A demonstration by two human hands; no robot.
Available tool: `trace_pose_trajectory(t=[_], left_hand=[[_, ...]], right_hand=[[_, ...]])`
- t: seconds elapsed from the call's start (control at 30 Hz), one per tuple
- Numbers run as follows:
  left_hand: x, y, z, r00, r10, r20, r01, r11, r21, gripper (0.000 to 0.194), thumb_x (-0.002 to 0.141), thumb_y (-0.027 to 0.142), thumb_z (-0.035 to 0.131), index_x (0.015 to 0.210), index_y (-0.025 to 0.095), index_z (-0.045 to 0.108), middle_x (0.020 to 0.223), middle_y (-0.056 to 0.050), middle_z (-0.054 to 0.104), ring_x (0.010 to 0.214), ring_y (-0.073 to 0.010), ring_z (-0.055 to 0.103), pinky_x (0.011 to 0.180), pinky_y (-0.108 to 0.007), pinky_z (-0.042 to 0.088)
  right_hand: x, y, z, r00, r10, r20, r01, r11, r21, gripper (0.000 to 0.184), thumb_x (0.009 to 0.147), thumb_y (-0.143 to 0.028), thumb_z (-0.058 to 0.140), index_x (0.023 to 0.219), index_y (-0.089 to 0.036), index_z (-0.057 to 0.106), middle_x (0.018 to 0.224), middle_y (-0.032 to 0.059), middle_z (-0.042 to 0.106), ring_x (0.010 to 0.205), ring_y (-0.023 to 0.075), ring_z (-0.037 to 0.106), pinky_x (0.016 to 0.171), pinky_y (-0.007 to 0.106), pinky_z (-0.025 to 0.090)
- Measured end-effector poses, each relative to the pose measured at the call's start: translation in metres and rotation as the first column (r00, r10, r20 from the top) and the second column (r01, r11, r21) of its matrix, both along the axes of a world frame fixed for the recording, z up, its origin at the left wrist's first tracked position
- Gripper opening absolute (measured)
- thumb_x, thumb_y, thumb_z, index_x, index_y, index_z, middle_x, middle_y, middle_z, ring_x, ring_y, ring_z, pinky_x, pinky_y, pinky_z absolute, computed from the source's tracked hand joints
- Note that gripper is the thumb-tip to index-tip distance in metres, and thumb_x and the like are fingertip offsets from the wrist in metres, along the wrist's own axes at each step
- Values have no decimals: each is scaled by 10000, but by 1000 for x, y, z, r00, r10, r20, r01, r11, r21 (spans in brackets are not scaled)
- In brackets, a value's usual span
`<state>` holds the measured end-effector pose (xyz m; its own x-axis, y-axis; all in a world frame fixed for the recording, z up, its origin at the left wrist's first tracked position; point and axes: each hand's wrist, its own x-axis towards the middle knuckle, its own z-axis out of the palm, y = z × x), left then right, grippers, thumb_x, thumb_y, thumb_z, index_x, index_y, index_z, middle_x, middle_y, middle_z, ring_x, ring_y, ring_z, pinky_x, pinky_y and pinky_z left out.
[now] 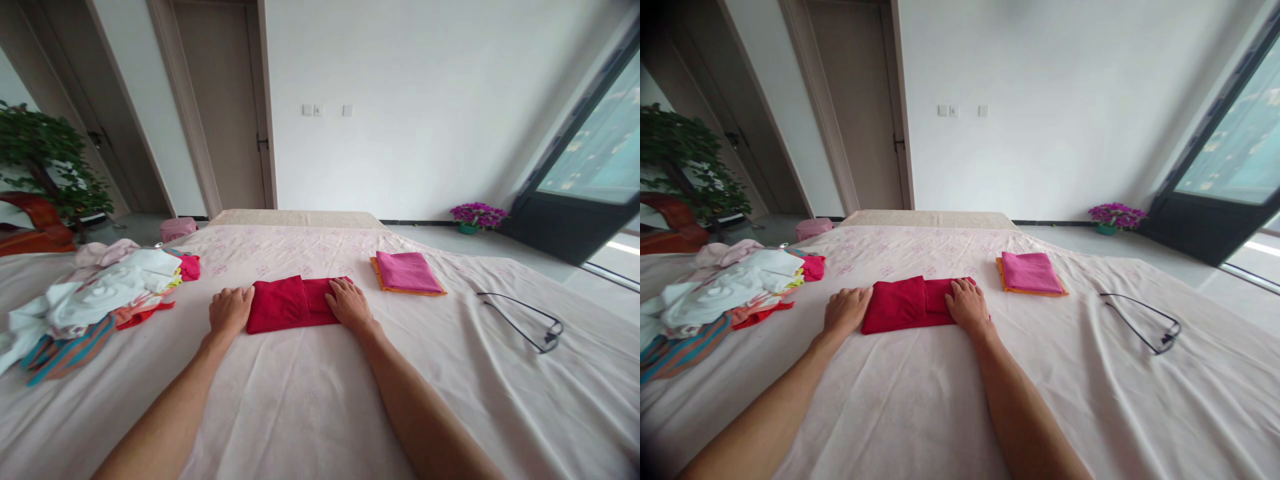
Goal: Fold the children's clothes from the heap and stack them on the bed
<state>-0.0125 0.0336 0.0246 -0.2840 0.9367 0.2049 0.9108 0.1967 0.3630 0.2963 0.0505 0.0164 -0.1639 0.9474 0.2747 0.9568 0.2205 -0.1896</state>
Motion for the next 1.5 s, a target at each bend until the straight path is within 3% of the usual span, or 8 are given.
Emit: trace_pose_trajectory(t=[0.13,0.33,0.77,0.9,1.0,1.17,1.37,1.5], left_hand=[[10,9,0,998,2,56,2,998,-60,606,874,624,348,1024,162,711,1129,-240,677,1123,-415,594,951,-515,424],[19,23,-1,982,-14,190,31,996,-88,476,903,556,338,1129,221,591,1089,-140,729,1015,-312,682,787,-365,486],[31,23,-4,972,45,231,-21,994,-106,684,851,551,501,1430,230,330,1267,-171,655,1102,-353,656,856,-433,488],[31,12,-1,995,1,96,-18,984,175,622,907,496,443,1426,156,395,1340,-205,581,1202,-349,584,966,-459,455],[32,7,-1,988,-154,-30,154,919,362,458,962,381,363,1334,172,528,1339,-150,590,1263,-277,535,1083,-397,385],[43,7,-15,910,-385,-152,406,901,153,498,970,392,365,1342,122,558,1412,-170,552,1346,-281,464,1159,-393,306],[46,1,-23,910,-353,-216,358,934,-19,563,964,474,371,1459,224,461,1564,-164,374,1448,-362,312,1140,-544,268],[43,1,-26,911,-363,-197,368,930,-12,576,950,506,406,1469,261,451,1577,-169,348,1455,-408,281,1125,-602,256]], right_hand=[[0,0,-1,1000,-3,1,3,1000,6,486,979,-437,412,1408,-231,510,1471,81,494,1362,237,398,1122,394,263],[-1,0,0,1000,-8,3,8,1000,-5,487,980,-437,414,1411,-230,505,1484,79,481,1370,227,390,1124,383,267],[-2,0,-1,1000,-5,25,5,1000,-2,487,988,-433,390,1418,-231,497,1490,80,478,1377,227,383,1132,395,258],[-4,0,-3,999,-30,30,30,999,13,471,985,-421,402,1408,-242,505,1479,73,494,1367,236,393,1163,445,196],[-7,0,-4,998,-39,43,37,998,49,442,984,-394,406,1379,-237,530,1451,71,525,1369,244,386,1184,475,124],[-10,-1,-4,998,-34,50,32,999,42,413,994,-358,385,1361,-249,540,1448,65,532,1370,238,387,1190,484,92],[-17,-9,12,999,-8,51,5,998,56,439,1010,-324,348,1406,-220,508,1476,75,504,1402,239,366,1197,491,98],[-38,-26,28,971,227,80,-237,960,150,516,1033,-427,298,1507,-239,379,1596,46,322,1486,210,217,1217,450,86]])
